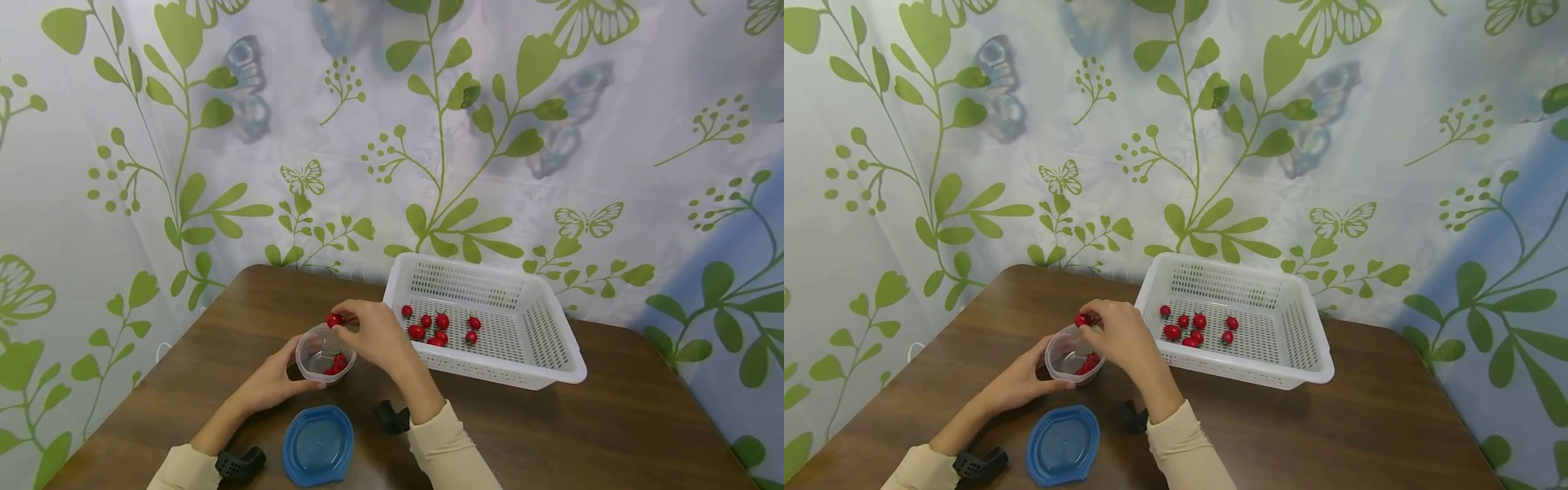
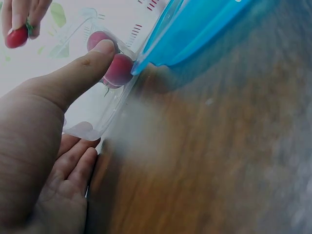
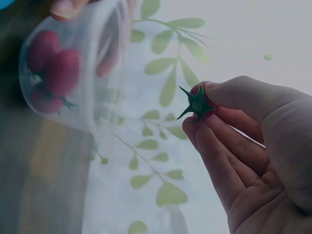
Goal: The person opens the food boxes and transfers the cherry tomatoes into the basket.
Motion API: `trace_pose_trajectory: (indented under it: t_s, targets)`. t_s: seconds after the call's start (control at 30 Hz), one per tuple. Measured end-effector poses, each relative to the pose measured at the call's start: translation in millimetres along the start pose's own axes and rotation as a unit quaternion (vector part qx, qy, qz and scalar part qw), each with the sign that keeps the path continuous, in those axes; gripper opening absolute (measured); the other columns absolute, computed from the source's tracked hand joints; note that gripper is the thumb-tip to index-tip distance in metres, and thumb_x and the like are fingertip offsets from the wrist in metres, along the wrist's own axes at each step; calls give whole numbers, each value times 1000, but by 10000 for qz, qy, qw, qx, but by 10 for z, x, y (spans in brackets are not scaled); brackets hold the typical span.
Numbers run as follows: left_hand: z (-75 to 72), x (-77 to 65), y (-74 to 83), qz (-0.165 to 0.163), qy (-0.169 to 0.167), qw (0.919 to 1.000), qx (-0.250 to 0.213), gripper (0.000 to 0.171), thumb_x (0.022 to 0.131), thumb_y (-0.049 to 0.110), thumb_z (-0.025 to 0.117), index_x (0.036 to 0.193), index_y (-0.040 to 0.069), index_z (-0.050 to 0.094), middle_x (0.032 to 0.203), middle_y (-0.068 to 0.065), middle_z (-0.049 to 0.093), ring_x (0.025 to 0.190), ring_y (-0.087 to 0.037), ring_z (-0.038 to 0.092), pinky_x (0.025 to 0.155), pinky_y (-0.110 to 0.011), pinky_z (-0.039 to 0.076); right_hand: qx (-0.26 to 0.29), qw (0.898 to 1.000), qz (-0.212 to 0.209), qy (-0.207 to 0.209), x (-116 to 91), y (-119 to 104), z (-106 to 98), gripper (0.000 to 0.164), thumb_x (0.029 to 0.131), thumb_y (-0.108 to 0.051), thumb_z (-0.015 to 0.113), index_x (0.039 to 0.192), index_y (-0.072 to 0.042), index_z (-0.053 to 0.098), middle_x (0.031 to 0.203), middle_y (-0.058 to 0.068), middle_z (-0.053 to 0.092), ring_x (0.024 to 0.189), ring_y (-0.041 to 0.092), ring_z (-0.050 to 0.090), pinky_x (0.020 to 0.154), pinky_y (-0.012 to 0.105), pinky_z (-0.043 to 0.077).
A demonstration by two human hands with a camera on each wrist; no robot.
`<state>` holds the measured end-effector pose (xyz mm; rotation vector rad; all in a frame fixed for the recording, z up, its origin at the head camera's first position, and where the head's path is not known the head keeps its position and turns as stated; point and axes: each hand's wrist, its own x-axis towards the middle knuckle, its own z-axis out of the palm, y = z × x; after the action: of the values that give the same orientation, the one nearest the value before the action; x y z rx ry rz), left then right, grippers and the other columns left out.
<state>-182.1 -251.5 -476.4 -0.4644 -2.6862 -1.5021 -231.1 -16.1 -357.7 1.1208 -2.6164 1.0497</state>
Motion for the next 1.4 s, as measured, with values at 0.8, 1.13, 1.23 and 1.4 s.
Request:
trace_pose_trajectory:
  t_s: [0.8,1.13,1.23,1.4]
  targets:
    - [9,-10,5,50,89,9999,89,92,81,42,89,154,15,39,147,-8,58,139,-36,53,115,-60,39,189,9892,729,1260,-232,340,-681,25,93,-19,79,117,-14,76,107,3,78,101,24,76,95,43,60]
    - [8,-3,6,30,84,9999,118,92,81,42,88,154,15,39,147,-9,58,140,-37,52,115,-59,38,350,9796,1212,1564,-351,618,-940,29,94,-19,78,122,-11,74,114,8,76,106,26,73,98,44,59]
    - [9,-2,5,39,88,9999,120,92,81,42,88,154,15,39,147,-9,58,140,-37,52,115,-60,38,378,9755,1461,1604,-401,703,-1002,29,95,-20,76,123,-11,73,117,10,75,108,28,72,99,45,58]
    - [10,-1,6,52,112,9998,138,92,81,44,88,154,15,39,147,-8,58,140,-36,53,115,-60,39,365,9696,1753,1669,-467,853,-1067,31,97,-21,74,126,-9,71,120,14,74,110,31,72,100,46,58]
